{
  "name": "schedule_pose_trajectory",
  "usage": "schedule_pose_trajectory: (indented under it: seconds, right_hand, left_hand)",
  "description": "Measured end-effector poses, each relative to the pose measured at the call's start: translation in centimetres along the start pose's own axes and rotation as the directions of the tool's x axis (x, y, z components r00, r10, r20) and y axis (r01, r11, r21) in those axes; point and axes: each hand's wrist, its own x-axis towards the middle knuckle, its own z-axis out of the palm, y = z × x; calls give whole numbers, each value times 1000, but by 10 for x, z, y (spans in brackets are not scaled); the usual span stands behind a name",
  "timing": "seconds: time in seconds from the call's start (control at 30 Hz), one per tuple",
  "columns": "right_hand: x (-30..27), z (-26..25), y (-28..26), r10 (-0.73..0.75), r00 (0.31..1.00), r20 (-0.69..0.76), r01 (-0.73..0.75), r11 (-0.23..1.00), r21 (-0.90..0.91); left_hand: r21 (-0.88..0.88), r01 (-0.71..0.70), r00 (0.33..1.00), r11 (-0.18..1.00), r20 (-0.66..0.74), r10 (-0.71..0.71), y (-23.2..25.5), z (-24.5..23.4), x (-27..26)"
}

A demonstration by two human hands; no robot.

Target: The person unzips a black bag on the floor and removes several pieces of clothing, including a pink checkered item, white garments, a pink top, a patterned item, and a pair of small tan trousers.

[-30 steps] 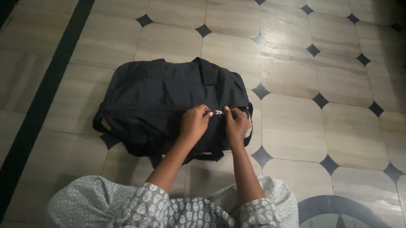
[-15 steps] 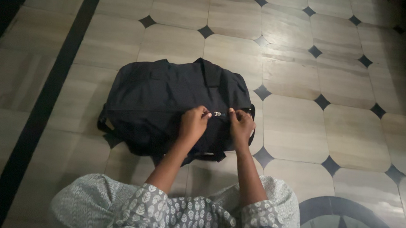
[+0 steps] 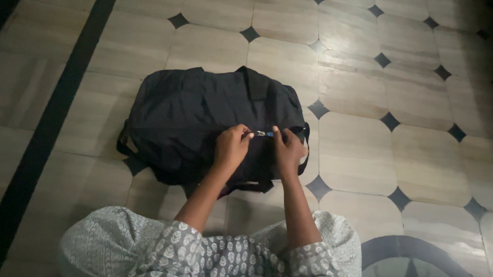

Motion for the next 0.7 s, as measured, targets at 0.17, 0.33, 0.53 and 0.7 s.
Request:
schedule_pose_trajectory:
  seconds: [0.17, 0.33, 0.53, 0.7]
  right_hand:
    - [-5, 5, -19, 202, 960, 193, -205, 979, -7]
    - [-7, 13, -16, 218, 957, 192, -252, 951, 178]
    - [-7, 19, -11, 221, 966, 133, -237, 963, 128]
    - [-8, 19, -10, 255, 955, 154, -273, 956, 111]
  left_hand:
    - [-20, -21, 1000, 1000, 0, 21, -2, -2, -1]
    - [-23, 31, 999, 999, 36, -30, -2, -5, -1]
    - [14, 19, 999, 1000, 30, -19, -16, -11, 1]
    - [162, 72, 992, 984, 92, -88, -22, -25, 3]
